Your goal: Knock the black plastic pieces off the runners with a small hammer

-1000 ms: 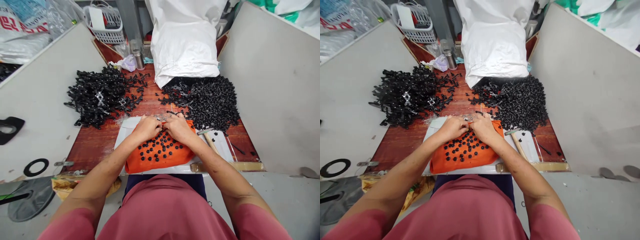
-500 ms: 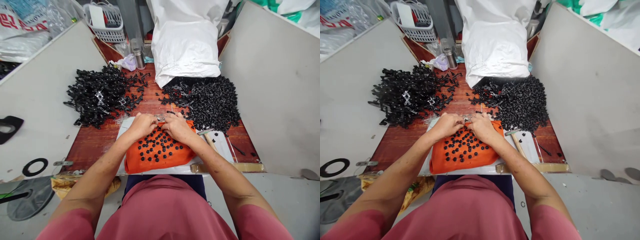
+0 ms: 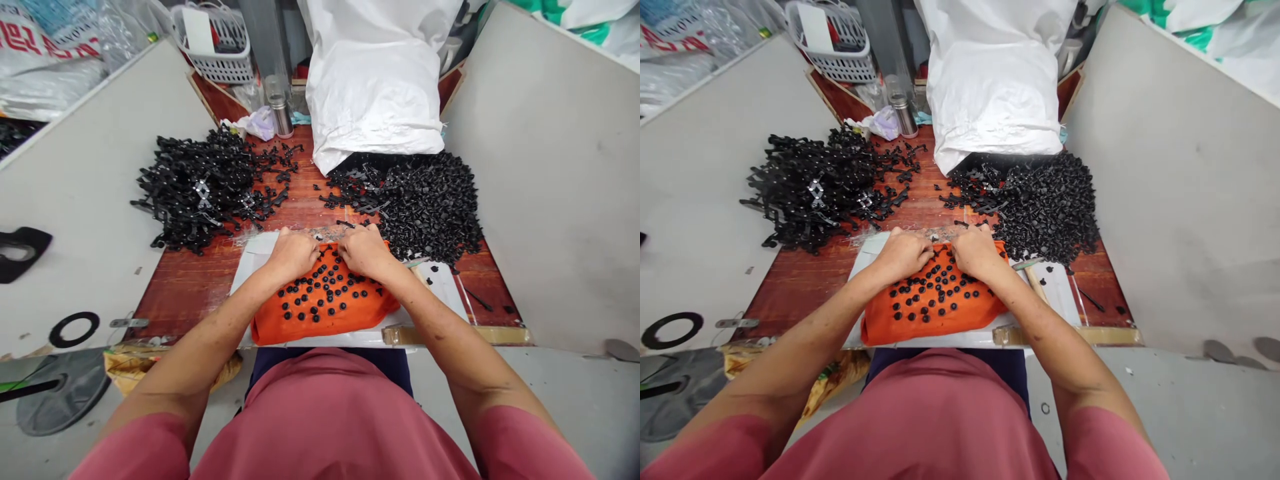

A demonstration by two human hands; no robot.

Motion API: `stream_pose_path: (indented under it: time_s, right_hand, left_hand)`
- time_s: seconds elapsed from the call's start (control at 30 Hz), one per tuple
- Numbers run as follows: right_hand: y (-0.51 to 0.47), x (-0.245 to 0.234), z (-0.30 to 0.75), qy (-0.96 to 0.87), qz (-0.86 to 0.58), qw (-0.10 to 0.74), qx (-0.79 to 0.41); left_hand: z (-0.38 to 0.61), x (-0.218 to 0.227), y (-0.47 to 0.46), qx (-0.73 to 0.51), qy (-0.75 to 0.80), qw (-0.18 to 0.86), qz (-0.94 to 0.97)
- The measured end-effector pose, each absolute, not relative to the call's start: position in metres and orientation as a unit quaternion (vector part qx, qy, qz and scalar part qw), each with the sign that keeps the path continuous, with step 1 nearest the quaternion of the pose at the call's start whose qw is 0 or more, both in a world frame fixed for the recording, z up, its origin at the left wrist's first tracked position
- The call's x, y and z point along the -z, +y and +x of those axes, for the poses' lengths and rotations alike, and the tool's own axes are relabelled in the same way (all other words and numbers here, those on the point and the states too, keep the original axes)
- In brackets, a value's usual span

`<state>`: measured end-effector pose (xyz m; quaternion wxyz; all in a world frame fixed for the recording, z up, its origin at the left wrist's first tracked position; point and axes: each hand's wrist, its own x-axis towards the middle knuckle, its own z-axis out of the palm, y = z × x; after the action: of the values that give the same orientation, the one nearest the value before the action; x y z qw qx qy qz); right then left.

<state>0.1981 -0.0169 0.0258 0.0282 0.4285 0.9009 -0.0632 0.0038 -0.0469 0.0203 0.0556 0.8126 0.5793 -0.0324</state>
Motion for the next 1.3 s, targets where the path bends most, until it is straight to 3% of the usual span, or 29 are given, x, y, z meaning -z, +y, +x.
stream_pose_path:
  time_s: [0.33,0.57,1.13,1.3]
  right_hand:
    - [-0.024,-0.026,0.18,0.9,0.433,0.011,0.051]
    - [-0.027,-0.027,0.187,0.91,0.411,-0.014,0.056]
    - [-0.024,-0.018,0.183,0.923,0.376,-0.059,0.046]
    - [-0.009,-0.03,0.211,0.88,0.467,-0.083,0.031]
  left_hand:
    - [0.003,-0.017,-0.048,0.047,0.58,0.083,0.809]
    - [-0.014,-0.029,-0.041,-0.031,0.586,0.066,0.807]
    - [-0.002,-0.023,-0.014,0.058,0.602,0.142,0.784]
    - [-0.001,-0.027,-0.014,0.0,0.584,0.094,0.806]
